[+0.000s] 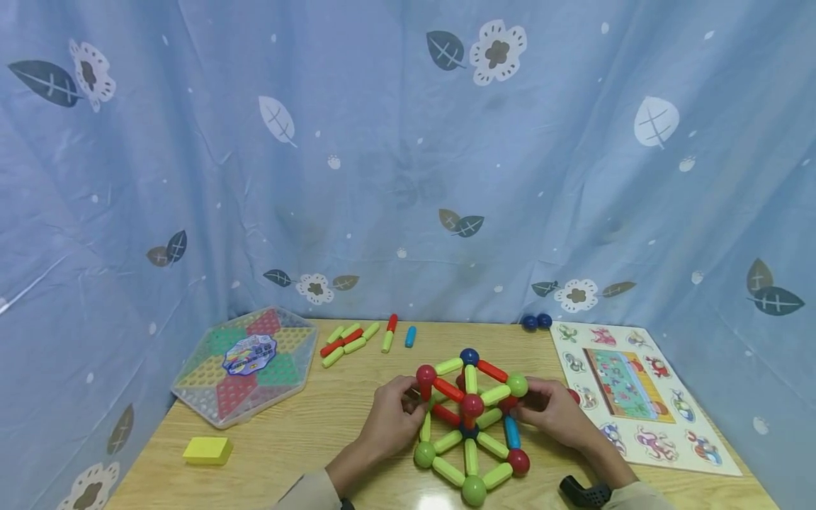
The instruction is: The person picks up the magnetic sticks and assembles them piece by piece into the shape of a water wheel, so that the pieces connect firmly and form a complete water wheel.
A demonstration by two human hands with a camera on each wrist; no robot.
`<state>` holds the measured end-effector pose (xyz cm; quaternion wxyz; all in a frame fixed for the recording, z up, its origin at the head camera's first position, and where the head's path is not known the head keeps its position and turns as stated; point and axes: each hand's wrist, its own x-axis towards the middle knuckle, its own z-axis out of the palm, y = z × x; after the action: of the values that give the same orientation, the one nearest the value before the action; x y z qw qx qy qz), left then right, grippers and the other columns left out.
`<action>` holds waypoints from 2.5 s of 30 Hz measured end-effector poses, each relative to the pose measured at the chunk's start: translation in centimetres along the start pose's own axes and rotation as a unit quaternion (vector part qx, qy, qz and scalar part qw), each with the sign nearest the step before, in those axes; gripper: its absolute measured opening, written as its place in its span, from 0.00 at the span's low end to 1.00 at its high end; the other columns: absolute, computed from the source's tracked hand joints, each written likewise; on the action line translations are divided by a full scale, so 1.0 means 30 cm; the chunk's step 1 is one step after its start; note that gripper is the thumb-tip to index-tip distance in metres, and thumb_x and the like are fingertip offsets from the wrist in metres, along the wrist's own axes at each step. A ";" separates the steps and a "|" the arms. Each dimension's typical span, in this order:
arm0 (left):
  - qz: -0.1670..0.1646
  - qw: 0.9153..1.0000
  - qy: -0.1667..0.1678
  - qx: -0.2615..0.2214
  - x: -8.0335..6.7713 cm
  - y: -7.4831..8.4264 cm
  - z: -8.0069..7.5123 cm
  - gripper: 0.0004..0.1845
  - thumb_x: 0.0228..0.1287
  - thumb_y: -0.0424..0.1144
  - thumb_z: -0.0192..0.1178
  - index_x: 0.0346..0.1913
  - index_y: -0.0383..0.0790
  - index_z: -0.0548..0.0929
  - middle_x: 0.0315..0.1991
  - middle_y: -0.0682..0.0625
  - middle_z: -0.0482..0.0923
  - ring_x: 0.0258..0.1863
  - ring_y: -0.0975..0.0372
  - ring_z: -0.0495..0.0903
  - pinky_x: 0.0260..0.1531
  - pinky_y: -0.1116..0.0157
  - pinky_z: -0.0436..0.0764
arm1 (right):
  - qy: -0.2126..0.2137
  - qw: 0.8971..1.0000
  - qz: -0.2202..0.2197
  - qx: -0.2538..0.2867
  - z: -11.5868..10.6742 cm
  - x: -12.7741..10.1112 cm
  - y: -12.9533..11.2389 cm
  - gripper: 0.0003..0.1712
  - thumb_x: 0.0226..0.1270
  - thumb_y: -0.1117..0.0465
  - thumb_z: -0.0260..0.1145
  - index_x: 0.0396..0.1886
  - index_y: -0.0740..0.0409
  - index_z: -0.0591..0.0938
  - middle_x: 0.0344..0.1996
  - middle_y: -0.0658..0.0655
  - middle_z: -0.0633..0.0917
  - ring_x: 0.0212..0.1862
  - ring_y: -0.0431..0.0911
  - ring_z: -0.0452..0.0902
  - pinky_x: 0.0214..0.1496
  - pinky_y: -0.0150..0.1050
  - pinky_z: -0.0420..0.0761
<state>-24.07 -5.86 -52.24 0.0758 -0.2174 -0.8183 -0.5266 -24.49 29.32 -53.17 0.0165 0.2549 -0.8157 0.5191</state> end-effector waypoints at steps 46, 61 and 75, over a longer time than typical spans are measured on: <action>-0.107 0.980 0.020 0.168 0.318 -0.055 -0.086 0.17 0.75 0.29 0.63 0.62 0.30 0.85 0.51 0.39 0.89 0.53 0.47 0.88 0.54 0.46 0.88 | -0.014 1.000 0.020 0.010 0.004 0.002 0.009 0.16 0.73 0.66 0.75 0.58 0.51 0.91 0.54 0.52 0.93 0.56 0.36 0.87 0.61 0.31 0.84; -0.096 0.980 -0.044 -0.170 -0.084 0.077 -0.094 0.13 0.71 0.29 0.72 0.55 0.33 0.85 0.51 0.42 0.87 0.51 0.60 0.88 0.55 0.69 0.87 | -0.013 1.000 0.015 0.023 -0.012 -0.005 0.014 0.17 0.72 0.69 0.75 0.58 0.55 0.91 0.54 0.49 0.93 0.55 0.36 0.88 0.59 0.31 0.85; -0.003 0.994 -0.079 -0.073 -0.143 0.020 -0.044 0.14 0.68 0.30 0.75 0.54 0.40 0.89 0.49 0.51 0.89 0.48 0.66 0.87 0.50 0.66 0.89 | -0.060 0.997 0.035 0.019 -0.033 0.014 -0.035 0.18 0.74 0.66 0.74 0.61 0.56 0.89 0.55 0.58 0.92 0.57 0.36 0.88 0.62 0.30 0.84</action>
<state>-20.12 -8.02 -52.69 -0.0069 -0.2604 -0.7819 -0.5664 -24.64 29.67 -51.72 -0.0557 0.2576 -0.8135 0.5184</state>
